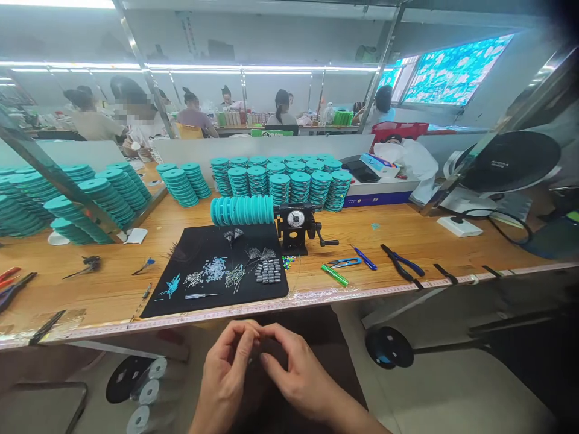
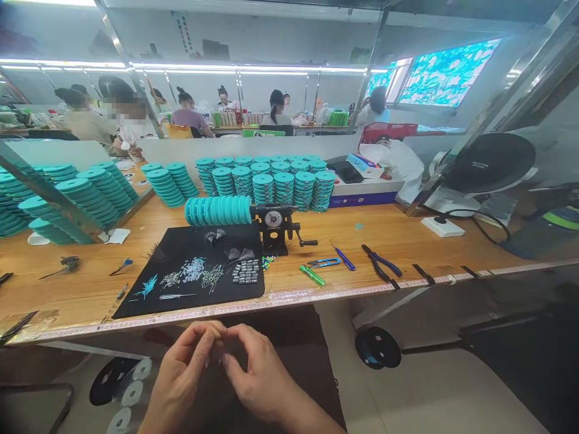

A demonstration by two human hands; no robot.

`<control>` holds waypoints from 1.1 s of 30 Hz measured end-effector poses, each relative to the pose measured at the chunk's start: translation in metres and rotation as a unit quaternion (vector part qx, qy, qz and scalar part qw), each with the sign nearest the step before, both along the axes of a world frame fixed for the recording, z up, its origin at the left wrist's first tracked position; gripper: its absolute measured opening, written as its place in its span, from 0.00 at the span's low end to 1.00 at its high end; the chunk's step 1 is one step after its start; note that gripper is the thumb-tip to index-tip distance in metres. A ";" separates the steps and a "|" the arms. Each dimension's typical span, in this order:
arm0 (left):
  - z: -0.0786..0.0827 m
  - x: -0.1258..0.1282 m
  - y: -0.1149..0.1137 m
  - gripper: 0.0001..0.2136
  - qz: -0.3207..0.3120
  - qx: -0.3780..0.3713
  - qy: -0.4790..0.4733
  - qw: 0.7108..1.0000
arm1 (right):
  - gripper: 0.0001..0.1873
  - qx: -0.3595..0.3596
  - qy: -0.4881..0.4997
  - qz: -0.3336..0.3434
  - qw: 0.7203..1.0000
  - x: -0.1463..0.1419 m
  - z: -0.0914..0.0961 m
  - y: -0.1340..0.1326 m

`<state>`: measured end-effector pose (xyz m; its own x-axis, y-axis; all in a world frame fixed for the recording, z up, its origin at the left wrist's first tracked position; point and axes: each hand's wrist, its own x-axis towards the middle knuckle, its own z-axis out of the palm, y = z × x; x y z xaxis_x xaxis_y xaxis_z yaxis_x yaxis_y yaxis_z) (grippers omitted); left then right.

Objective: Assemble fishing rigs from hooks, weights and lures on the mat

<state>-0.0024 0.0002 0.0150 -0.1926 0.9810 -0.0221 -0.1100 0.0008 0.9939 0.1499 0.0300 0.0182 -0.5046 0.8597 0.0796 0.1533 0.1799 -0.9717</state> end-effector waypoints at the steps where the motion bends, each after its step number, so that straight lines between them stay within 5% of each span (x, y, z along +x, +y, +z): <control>1: -0.001 0.000 -0.001 0.07 0.017 0.025 0.081 0.996 | 0.10 -0.016 0.020 -0.002 1.000 -0.001 0.002 0.002; 5: -0.002 -0.005 -0.001 0.06 0.033 0.058 0.238 0.969 | 0.09 -0.088 0.117 0.012 0.989 -0.010 0.000 0.007; 11: 0.006 -0.015 0.001 0.07 0.018 0.043 0.221 0.974 | 0.13 -0.257 0.237 0.001 0.937 -0.015 -0.017 0.013; 16: 0.012 -0.016 0.003 0.07 0.013 0.068 0.194 0.979 | 0.14 -0.247 0.195 -0.016 0.949 -0.011 -0.022 0.010; 19: 0.011 -0.022 0.007 0.08 -0.008 0.071 0.207 0.976 | 0.15 -0.290 0.216 -0.038 0.932 -0.009 -0.022 0.007; 27: -0.007 -0.129 0.045 0.08 0.143 0.038 0.423 0.894 | 0.15 -0.454 0.303 -0.101 0.832 0.009 -0.034 0.000; 33: -0.020 -0.172 0.080 0.05 0.103 0.014 0.510 0.854 | 0.17 -0.490 0.347 -0.090 0.795 0.013 -0.052 -0.002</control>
<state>-0.1741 0.0804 -0.0052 -0.2663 0.9214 0.2830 0.8178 0.0606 0.5723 0.1627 0.0283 -0.0340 -0.4925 0.7342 -0.4673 -0.5434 -0.6789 -0.4938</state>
